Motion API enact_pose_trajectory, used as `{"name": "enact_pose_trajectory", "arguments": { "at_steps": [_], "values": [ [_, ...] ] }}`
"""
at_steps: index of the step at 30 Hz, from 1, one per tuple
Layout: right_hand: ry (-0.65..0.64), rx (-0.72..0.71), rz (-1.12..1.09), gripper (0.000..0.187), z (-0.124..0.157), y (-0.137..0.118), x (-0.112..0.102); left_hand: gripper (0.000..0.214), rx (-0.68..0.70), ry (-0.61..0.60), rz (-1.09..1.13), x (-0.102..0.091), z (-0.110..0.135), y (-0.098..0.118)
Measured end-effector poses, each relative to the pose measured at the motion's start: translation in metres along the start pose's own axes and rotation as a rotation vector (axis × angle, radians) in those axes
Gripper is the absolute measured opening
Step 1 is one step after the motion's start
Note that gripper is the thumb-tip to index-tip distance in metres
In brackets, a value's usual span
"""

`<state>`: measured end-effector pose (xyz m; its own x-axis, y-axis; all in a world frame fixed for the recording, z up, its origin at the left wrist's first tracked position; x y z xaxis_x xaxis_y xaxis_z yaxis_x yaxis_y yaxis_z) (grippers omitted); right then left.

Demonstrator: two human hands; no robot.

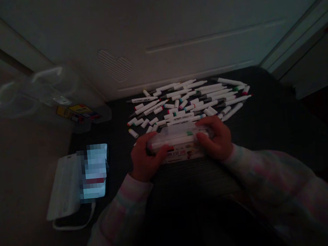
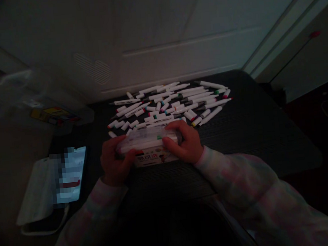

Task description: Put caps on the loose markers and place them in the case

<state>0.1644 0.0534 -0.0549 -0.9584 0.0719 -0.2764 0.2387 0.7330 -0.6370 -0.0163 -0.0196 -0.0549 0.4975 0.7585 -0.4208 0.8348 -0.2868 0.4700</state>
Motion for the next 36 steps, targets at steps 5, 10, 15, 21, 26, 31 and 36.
{"name": "enact_pose_trajectory", "arguments": {
  "at_steps": [5,10,15,21,26,31,36],
  "values": [
    [0.012,0.031,0.011,0.016,-0.0014,0.0043,-0.0012,0.039,-0.051,-0.013,-0.021,0.0031,0.002,-0.0057],
    [0.002,0.011,0.018,0.015,-0.0014,0.0011,-0.0009,0.035,-0.027,0.025,-0.021,0.0008,0.0044,-0.0046],
    [-0.004,0.021,0.013,0.015,-0.0001,0.0015,0.0002,0.029,-0.03,0.029,0.024,0.0005,0.005,-0.0044],
    [-0.006,0.047,0.019,0.014,0.0007,0.0043,0.0009,0.03,-0.046,0.007,0.005,0.0006,0.0035,-0.0043],
    [-0.002,0.048,0.014,0.014,0.0008,0.0046,0.0005,0.028,-0.045,0.018,0.02,0.0001,0.0025,-0.0033],
    [-0.004,0.046,-0.008,0.014,0.0011,0.0049,0.0009,0.028,-0.084,0.007,0.047,0.001,0.0052,-0.0066],
    [0.001,0.051,-0.026,0.015,0.0018,0.0058,0.0007,0.026,-0.055,0.016,0.051,-0.0001,0.0036,-0.0036]
  ]
}}
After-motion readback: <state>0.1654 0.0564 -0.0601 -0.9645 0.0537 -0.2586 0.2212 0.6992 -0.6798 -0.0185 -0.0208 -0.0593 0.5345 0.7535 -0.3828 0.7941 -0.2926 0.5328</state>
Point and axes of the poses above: each hand's wrist, its own z-axis away from the middle knuckle, its own x-axis out of the palm, y = z × x, the point moved 7 cm from there along -z, towards the middle knuckle, and after that the axes turned 11 degrees about y, right-handed, at the moved point
